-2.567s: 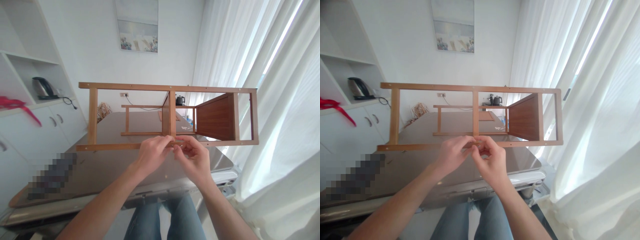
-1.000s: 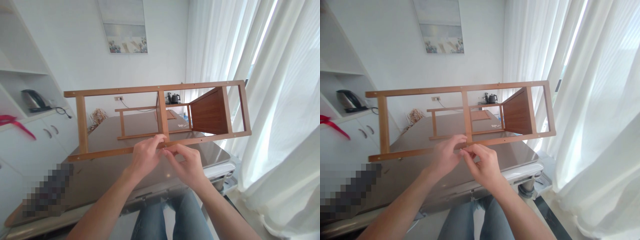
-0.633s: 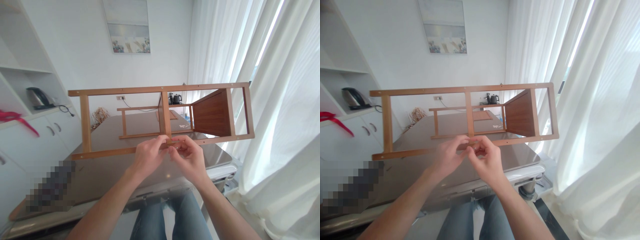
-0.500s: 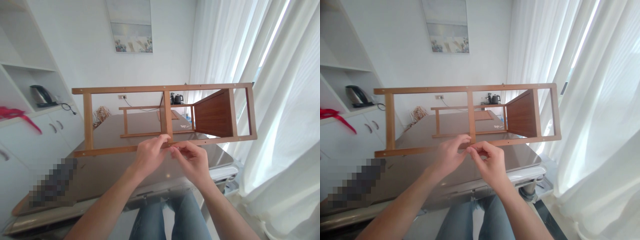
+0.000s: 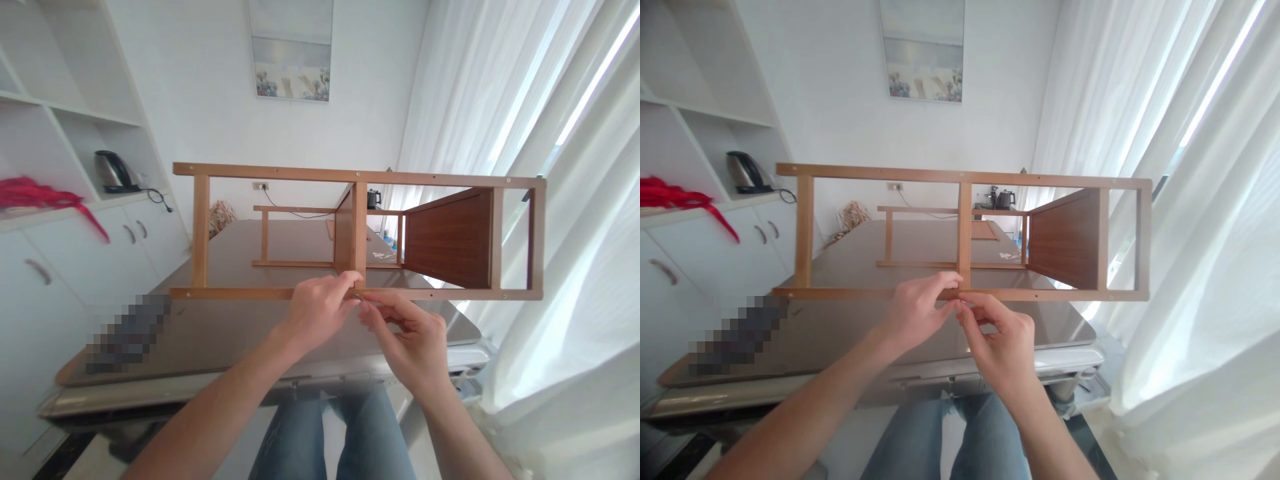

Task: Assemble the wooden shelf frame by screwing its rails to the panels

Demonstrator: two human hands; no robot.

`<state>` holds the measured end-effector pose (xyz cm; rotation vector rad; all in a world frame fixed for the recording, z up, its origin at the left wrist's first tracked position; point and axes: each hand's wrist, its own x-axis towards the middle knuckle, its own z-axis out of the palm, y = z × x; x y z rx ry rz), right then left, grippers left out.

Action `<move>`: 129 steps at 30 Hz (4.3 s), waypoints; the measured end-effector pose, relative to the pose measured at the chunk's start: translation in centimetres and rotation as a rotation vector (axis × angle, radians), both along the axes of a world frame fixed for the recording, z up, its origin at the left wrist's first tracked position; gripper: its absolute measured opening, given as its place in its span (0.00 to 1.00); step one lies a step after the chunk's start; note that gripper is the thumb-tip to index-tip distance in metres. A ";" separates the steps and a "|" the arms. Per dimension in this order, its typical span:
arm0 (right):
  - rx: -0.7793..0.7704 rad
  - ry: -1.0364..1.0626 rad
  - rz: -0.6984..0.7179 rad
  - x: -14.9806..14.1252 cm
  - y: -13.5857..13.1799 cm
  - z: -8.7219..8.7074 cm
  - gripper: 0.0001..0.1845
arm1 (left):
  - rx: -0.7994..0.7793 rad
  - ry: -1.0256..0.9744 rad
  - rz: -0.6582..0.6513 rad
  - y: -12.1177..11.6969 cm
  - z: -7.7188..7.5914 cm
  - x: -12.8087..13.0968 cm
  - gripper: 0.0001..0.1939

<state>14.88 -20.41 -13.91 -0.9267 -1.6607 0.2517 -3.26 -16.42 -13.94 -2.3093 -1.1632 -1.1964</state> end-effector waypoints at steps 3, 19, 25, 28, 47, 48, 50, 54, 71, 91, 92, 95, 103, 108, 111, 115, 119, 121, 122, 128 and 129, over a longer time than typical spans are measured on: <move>-0.032 -0.015 0.032 0.1 -0.2 -0.1 0.07 | -0.012 0.004 0.005 -0.1 0.0 0.1 0.13; -0.333 0.053 0.427 1.3 -0.2 -0.4 0.15 | -0.025 -0.005 0.014 0.2 0.4 0.0 0.16; -0.266 -0.089 0.384 2.0 0.3 0.0 0.15 | -0.034 -0.011 0.008 0.2 0.4 0.0 0.16; -0.183 -0.123 0.293 1.7 0.5 0.3 0.11 | -0.045 -0.005 0.001 0.0 0.6 0.1 0.15; -0.039 0.116 0.113 -0.2 1.4 -0.1 0.06 | -0.016 -0.033 0.012 0.1 0.3 0.0 0.14; -0.010 0.092 0.082 -0.1 1.4 -0.2 0.05 | -0.015 -0.033 0.012 0.1 0.3 0.0 0.14; 0.038 0.044 0.031 0.2 1.3 -0.3 0.04 | -0.012 -0.033 0.010 0.1 0.2 0.0 0.16; 0.089 -0.015 -0.046 0.4 0.8 -0.2 0.10 | -0.007 -0.032 0.008 0.1 0.2 0.0 0.17; -0.173 0.055 0.175 0.0 -0.1 0.4 0.07 | -0.052 -0.027 0.022 -0.3 0.4 0.1 0.17; 0.067 -0.165 0.037 0.4 0.1 0.4 0.05 | -0.067 -0.030 -0.001 -0.4 0.2 0.0 0.16; 0.071 -0.152 0.029 0.3 0.2 0.4 0.06 | -0.066 -0.026 -0.002 -0.4 0.2 0.1 0.16; -0.001 -0.052 0.056 0.0 0.4 0.3 0.09 | -0.063 -0.002 -0.002 -0.5 0.2 0.1 0.16; -0.137 0.176 0.191 -0.5 0.8 -0.2 0.09 | -0.078 0.059 0.014 -0.8 0.9 0.2 0.18; -0.061 0.080 0.118 -0.1 0.9 -0.5 0.06 | -0.079 0.050 0.013 -0.6 0.8 0.0 0.19; 0.005 -0.002 0.045 0.1 1.0 -0.5 0.07 | -0.078 0.042 0.014 -0.6 0.8 0.0 0.18; 0.045 -0.062 -0.026 -0.1 0.8 -0.3 0.10 | -0.074 0.037 0.014 -0.6 0.8 0.1 0.18; 0.116 -0.136 -0.111 -0.3 0.2 -0.1 0.10 | -0.093 0.031 0.013 -0.7 0.7 0.2 0.19; 0.167 -0.168 -0.148 -0.4 0.0 0.0 0.09 | -0.094 0.033 0.010 -0.7 0.7 0.2 0.20; 0.194 -0.182 -0.163 -0.5 -0.1 0.0 0.09 | -0.094 0.035 0.010 -0.7 0.8 0.2 0.20; 0.138 -0.127 -0.157 -0.6 -0.4 -0.1 0.04 | -0.128 0.027 0.022 -0.8 0.9 0.2 0.21; 0.083 -0.089 -0.125 -0.6 -0.4 -0.2 0.04 | -0.139 0.021 0.017 -0.8 0.9 0.2 0.22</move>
